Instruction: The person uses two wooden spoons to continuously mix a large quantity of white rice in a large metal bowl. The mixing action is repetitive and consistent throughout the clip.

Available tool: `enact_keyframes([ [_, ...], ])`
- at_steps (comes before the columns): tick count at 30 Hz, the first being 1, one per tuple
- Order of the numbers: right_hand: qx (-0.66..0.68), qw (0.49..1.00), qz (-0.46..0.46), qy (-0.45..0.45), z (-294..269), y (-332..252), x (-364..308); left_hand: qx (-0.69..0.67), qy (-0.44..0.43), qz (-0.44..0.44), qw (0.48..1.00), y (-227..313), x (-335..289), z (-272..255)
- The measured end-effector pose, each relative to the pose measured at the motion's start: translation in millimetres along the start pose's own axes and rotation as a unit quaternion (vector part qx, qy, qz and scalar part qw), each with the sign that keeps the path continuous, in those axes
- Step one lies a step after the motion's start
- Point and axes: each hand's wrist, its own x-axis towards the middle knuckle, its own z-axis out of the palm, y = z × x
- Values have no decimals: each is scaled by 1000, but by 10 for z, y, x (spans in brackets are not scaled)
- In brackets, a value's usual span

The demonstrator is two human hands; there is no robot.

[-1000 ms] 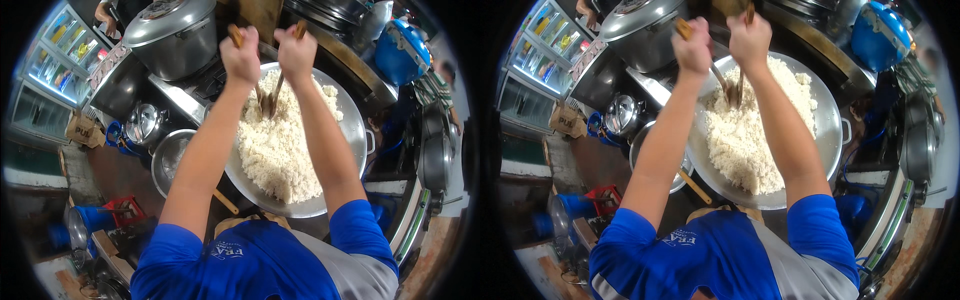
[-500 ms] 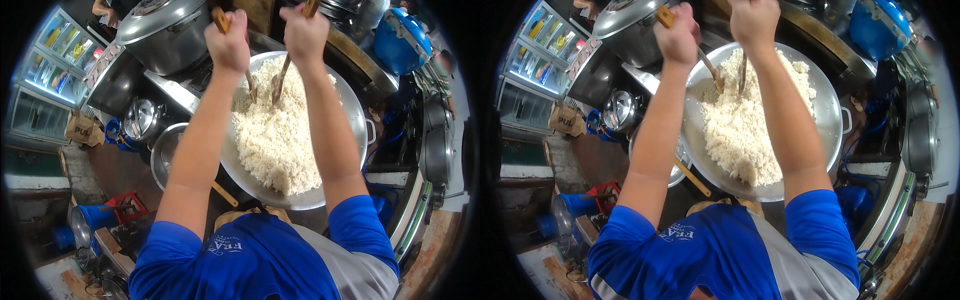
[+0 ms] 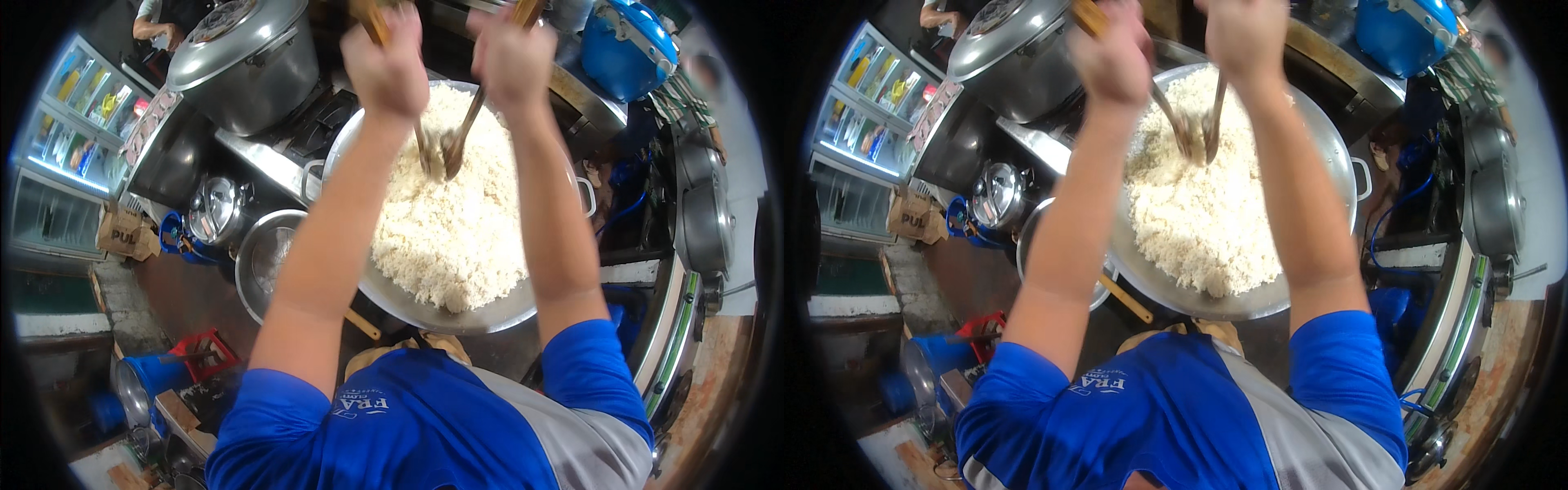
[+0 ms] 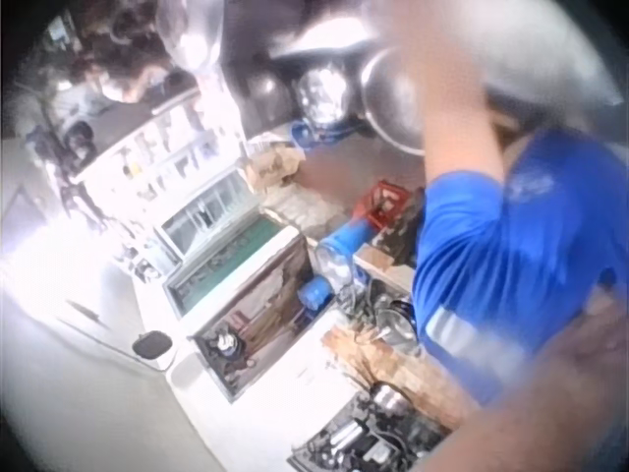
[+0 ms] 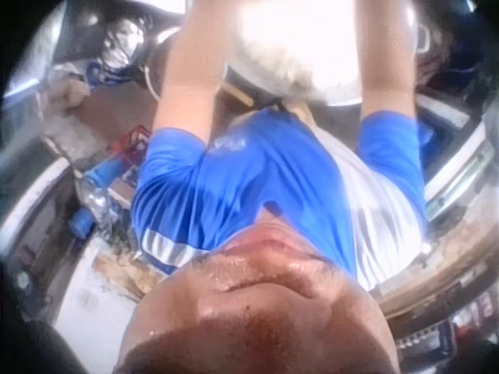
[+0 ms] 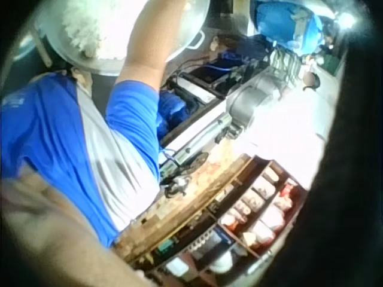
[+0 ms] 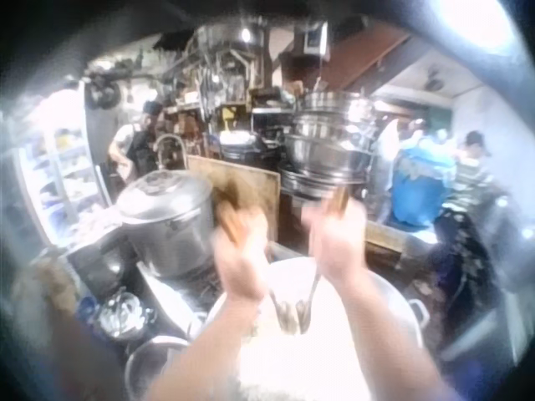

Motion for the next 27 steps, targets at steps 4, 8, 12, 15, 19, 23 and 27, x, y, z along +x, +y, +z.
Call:
enact_keyframes([
  [4, 16, 984, 106, 140, -172, 1291, -963, 87, -62, -121, 987, -822, -1009, 35],
  [8, 12, 998, 6, 56, -114, 588, -547, -22, -16, -104, 994, -413, -494, -20],
  [12, 64, 998, -3, -11, -271, -145, -54, -143, -55, -116, 981, 357, -6, 32],
  [15, -127, 966, -194, 115, -199, 597, -346, -92, -45, -38, 994, -402, -393, 67],
  [19, 49, 991, 15, 121, -314, 1229, -865, 5, -71, -233, 970, -750, -996, 39],
  [23, 164, 972, 120, 118, -364, 712, -798, -84, -157, -236, 955, -609, -789, -124],
  [27, 207, 969, -77, 109, -617, -79, -472, -58, -113, -169, 977, -119, -486, 212],
])
